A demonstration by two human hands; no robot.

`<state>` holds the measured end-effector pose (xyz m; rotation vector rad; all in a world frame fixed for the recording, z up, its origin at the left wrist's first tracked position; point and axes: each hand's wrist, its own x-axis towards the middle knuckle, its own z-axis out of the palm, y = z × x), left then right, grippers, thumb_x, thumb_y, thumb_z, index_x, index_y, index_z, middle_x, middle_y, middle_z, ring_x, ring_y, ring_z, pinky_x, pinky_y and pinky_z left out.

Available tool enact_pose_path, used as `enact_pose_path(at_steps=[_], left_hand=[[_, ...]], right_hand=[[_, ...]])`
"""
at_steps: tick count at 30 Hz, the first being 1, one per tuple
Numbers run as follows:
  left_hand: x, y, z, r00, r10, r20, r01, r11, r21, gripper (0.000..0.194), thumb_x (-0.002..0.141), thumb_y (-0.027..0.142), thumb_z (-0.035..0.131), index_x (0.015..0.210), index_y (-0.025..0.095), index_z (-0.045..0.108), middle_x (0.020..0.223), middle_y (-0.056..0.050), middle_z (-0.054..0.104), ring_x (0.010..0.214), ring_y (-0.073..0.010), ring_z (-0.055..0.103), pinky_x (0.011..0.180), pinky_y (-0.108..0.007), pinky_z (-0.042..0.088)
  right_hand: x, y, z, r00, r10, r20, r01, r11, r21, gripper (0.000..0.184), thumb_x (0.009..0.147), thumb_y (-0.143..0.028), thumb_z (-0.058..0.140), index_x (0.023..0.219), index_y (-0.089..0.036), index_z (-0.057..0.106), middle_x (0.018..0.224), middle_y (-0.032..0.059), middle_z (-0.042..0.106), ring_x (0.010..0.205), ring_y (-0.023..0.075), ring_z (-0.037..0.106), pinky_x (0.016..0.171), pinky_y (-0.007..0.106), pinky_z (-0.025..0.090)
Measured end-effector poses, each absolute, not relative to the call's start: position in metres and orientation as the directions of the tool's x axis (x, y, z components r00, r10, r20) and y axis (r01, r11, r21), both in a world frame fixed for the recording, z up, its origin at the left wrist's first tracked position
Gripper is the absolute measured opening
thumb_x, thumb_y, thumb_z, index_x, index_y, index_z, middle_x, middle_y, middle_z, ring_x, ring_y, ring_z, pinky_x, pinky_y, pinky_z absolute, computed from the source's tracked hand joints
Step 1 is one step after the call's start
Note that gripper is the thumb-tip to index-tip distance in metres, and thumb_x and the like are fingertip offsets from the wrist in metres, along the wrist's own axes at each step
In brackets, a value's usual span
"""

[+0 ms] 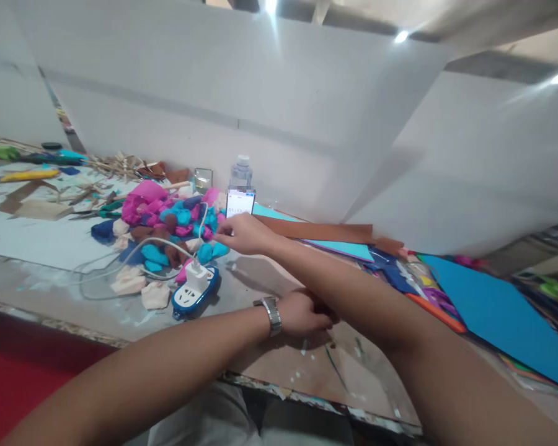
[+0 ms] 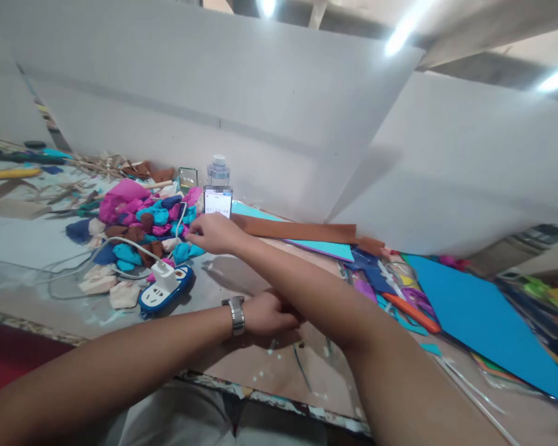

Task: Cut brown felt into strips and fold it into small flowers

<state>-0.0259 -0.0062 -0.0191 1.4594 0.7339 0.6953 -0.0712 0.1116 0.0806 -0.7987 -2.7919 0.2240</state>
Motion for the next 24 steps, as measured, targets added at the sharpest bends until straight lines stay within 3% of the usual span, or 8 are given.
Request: enact_pose_path(at_steps=[3, 6, 8, 10, 13, 19, 24], left_hand=[[-0.022, 0.003, -0.019, 0.621, 0.784, -0.004, 0.101, -0.074, 0.992, 0.013, 0.085, 0.027, 0.074, 0.090, 0.015, 0.076, 0.083, -0.004, 0.074, 0.078, -0.0188, 0.065, 0.073, -0.030, 0.049], [-0.021, 0.008, -0.020, 0.618, 0.786, 0.026, 0.114, -0.123, 0.986, 0.017, 0.084, 0.031, 0.073, 0.090, 0.016, 0.075, 0.084, -0.003, 0.074, 0.078, -0.0173, 0.064, 0.072, -0.027, 0.047], [-0.021, 0.008, -0.022, 0.618, 0.785, 0.042, 0.103, -0.134, 0.986, 0.021, 0.086, 0.036, 0.072, 0.089, 0.015, 0.075, 0.083, -0.004, 0.074, 0.077, -0.0164, 0.063, 0.071, -0.026, 0.047], [-0.021, 0.008, -0.022, 0.622, 0.782, 0.040, 0.093, -0.125, 0.988, 0.026, 0.089, 0.041, 0.069, 0.089, 0.015, 0.074, 0.081, -0.004, 0.073, 0.073, -0.0156, 0.063, 0.067, -0.025, 0.046], [-0.021, 0.008, -0.021, 0.629, 0.777, 0.018, 0.088, -0.094, 0.992, 0.030, 0.090, 0.043, 0.069, 0.090, 0.014, 0.074, 0.075, -0.004, 0.071, 0.067, -0.0148, 0.062, 0.061, -0.024, 0.044], [-0.023, 0.011, -0.018, 0.601, 0.799, 0.006, 0.068, -0.058, 0.996, 0.029, 0.086, 0.044, 0.075, 0.087, 0.015, 0.075, 0.070, -0.002, 0.069, 0.064, -0.0139, 0.060, 0.060, -0.024, 0.043], [-0.022, 0.012, -0.018, 0.559, 0.829, 0.004, 0.003, -0.007, 1.000, 0.030, 0.083, 0.044, 0.079, 0.082, 0.015, 0.072, 0.064, 0.000, 0.066, 0.059, -0.0128, 0.058, 0.058, -0.024, 0.041]], right_hand=[[-0.009, 0.118, 0.072, -0.839, 0.536, 0.094, 0.521, 0.842, -0.143, 0.024, 0.098, -0.037, 0.065, 0.089, -0.020, 0.080, 0.082, 0.0016, 0.077, 0.073, 0.0147, 0.064, 0.070, 0.027, 0.039], [0.044, 0.135, 0.053, -0.774, 0.627, 0.092, 0.626, 0.779, -0.037, 0.024, 0.099, -0.029, 0.064, 0.088, -0.016, 0.079, 0.088, 0.0085, 0.077, 0.083, 0.0209, 0.068, 0.078, 0.031, 0.045], [0.069, 0.147, 0.039, -0.735, 0.668, 0.116, 0.675, 0.738, 0.030, 0.022, 0.101, -0.027, 0.062, 0.095, -0.013, 0.078, 0.108, 0.0141, 0.076, 0.104, 0.0259, 0.069, 0.092, 0.038, 0.049], [0.084, 0.157, 0.027, -0.733, 0.668, 0.126, 0.679, 0.730, 0.082, 0.019, 0.099, -0.030, 0.067, 0.107, -0.014, 0.074, 0.134, 0.0122, 0.067, 0.128, 0.0278, 0.060, 0.110, 0.049, 0.047], [0.091, 0.166, 0.013, -0.731, 0.668, 0.143, 0.683, 0.720, 0.128, 0.029, 0.100, -0.034, 0.068, 0.123, -0.016, 0.069, 0.148, 0.0120, 0.058, 0.137, 0.0303, 0.054, 0.116, 0.056, 0.043], [0.087, 0.180, 0.005, -0.670, 0.705, 0.232, 0.738, 0.665, 0.113, 0.036, 0.101, -0.036, 0.067, 0.132, -0.017, 0.064, 0.143, 0.0128, 0.060, 0.129, 0.0293, 0.060, 0.110, 0.054, 0.051], [0.110, 0.193, 0.022, -0.530, 0.745, 0.405, 0.807, 0.590, -0.030, 0.035, 0.101, -0.037, 0.067, 0.130, -0.017, 0.065, 0.139, 0.0125, 0.063, 0.125, 0.0282, 0.062, 0.108, 0.053, 0.052]])
